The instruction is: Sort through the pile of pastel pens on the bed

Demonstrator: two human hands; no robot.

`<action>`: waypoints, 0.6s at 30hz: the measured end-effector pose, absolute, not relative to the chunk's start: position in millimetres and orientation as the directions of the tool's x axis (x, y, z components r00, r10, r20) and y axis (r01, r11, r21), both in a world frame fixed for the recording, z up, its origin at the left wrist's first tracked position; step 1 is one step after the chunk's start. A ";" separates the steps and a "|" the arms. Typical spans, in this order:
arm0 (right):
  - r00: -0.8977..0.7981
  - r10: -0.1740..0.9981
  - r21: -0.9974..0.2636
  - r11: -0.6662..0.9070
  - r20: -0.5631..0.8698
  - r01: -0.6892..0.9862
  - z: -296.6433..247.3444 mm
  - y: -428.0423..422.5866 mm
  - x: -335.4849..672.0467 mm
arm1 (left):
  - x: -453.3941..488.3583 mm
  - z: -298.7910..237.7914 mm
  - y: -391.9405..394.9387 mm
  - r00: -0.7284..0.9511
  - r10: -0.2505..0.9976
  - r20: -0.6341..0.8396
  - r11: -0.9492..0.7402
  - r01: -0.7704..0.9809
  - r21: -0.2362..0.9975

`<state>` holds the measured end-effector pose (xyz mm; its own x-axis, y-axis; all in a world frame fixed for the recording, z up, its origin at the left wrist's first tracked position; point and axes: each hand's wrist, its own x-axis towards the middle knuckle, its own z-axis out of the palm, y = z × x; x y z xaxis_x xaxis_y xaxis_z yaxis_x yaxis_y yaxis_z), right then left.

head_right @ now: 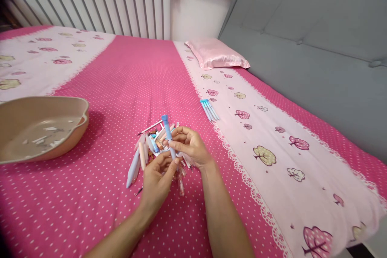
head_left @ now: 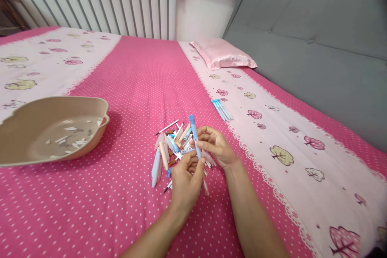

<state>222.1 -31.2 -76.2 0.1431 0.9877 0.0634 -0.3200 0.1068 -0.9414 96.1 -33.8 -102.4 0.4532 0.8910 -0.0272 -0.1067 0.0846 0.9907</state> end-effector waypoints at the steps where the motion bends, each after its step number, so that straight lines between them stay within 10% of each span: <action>1: 0.150 0.986 -0.940 0.117 0.071 -0.320 -76.5 -30.7 222.1 | 96.0 -102.0 -33.6 0.452 0.891 -0.033 0.089 -0.102 0.991; 18: 0.567 0.813 -0.865 0.373 0.130 -0.336 -81.1 -23.7 233.1 | 94.9 -102.9 -41.9 0.620 0.785 0.004 -0.075 0.088 0.993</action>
